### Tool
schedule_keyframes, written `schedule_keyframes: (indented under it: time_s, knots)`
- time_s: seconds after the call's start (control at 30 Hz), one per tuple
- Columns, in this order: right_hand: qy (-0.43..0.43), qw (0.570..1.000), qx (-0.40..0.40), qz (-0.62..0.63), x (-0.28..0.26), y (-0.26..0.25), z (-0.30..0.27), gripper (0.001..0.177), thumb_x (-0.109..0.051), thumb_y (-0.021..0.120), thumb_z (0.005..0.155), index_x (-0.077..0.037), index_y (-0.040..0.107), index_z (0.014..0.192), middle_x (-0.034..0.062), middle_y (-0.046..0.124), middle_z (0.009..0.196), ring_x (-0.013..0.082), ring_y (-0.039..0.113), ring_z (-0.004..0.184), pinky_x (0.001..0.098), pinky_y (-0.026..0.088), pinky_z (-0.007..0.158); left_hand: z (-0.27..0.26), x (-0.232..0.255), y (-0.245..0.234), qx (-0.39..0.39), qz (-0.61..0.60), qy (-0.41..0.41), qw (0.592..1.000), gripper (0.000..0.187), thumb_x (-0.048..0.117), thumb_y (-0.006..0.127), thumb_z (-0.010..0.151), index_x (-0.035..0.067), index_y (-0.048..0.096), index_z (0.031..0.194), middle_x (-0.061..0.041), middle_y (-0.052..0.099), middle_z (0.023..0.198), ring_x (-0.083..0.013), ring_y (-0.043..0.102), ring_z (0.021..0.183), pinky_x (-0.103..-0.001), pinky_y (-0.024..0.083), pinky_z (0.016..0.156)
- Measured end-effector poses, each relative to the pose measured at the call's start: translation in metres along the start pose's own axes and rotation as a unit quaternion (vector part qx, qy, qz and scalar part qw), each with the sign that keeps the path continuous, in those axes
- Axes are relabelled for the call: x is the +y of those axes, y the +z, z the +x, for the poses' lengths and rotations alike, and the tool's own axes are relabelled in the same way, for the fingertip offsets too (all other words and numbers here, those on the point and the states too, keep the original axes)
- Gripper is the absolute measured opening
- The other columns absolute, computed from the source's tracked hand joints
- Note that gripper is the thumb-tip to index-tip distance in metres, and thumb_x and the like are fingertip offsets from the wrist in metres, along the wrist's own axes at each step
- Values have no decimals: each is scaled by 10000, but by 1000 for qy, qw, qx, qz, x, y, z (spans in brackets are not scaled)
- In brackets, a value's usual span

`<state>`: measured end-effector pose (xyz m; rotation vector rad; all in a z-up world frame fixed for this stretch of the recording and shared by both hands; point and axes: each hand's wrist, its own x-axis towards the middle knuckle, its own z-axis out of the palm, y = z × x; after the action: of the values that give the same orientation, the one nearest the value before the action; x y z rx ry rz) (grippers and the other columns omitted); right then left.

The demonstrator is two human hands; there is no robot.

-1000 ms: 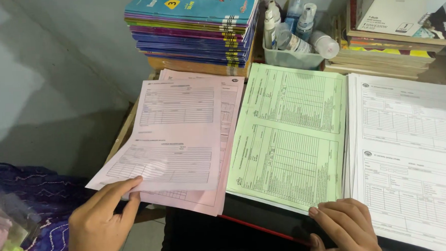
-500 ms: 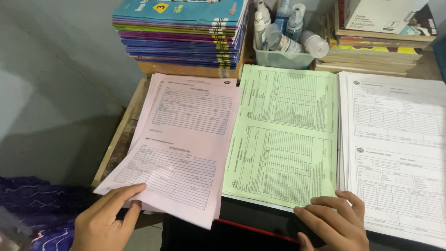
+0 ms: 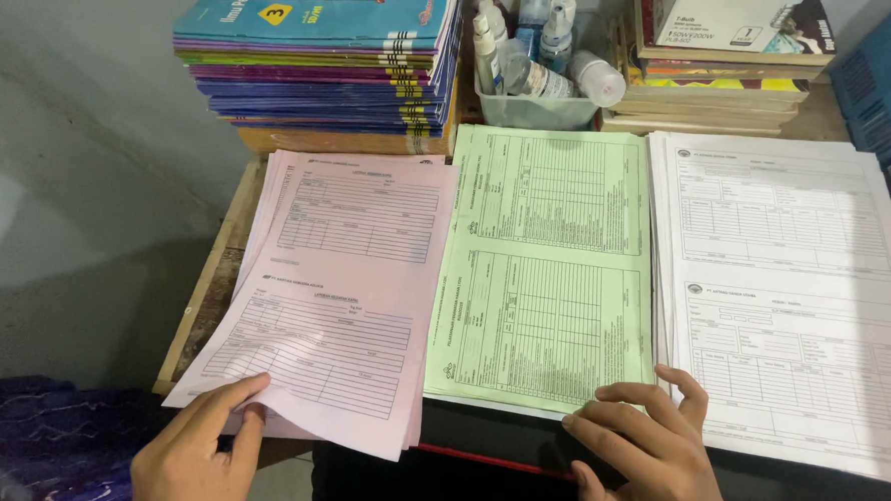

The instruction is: Sorting and organizing various stacks of printed forms on a desk.

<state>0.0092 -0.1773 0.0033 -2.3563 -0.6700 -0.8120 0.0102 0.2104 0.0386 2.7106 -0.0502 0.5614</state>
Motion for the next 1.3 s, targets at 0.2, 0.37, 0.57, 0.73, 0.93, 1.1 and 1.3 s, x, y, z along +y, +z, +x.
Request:
schedule_keyframes:
  time_s: [0.2,0.37,0.57,0.73,0.93,1.1,1.3]
  knots:
    - [-2,1000,-5,1,1,-1,0,287,-427,553,922,-213,729,848,-98,698,846,141,648,877,517,291,1063,-1,5,6,23,41,6,999,259,34,747,877,174,794,1090,20,792,1029,-113,738,943,-270,577,802]
    - [4,1000,-5,7,-1,-2,2,262,-414,583,909,-207,728,839,-89,703,848,143,655,883,526,294,1071,-3,17,4,71,40,-11,997,212,5,744,919,156,802,1057,10,792,1005,-121,741,919,-253,563,767]
    - [-1,1000,-12,2,2,0,0,240,-412,598,899,-217,729,848,-97,698,852,145,655,890,529,284,1075,-1,6,8,47,14,-4,999,264,3,731,876,149,791,1087,-27,787,1071,-156,740,993,-288,575,867]
    - [-7,1000,-14,5,4,-1,-1,227,-395,599,900,-213,725,848,-98,693,857,140,650,889,527,273,1081,0,8,6,49,17,-17,999,276,2,719,878,169,800,1084,2,787,1056,-136,734,1006,-281,570,865]
    - [-12,1000,-17,5,4,0,0,210,-396,615,894,-221,726,856,-101,690,864,136,648,888,523,278,1076,2,13,-1,48,6,-23,999,246,-1,718,887,156,802,1057,7,789,1050,-134,740,1002,-275,575,844]
    - [-6,1000,-24,8,4,0,0,200,-386,633,883,-212,727,858,-95,690,870,139,648,893,523,280,1069,1,20,-3,54,33,-33,997,222,21,725,901,180,812,1029,44,790,1044,-103,734,1003,-252,562,785]
    - [-21,999,-25,6,5,1,0,215,-392,615,896,-209,719,856,-89,680,857,140,649,874,516,275,1071,2,12,0,43,28,-21,998,279,21,730,876,202,800,1075,48,785,1049,-101,730,984,-256,552,834]
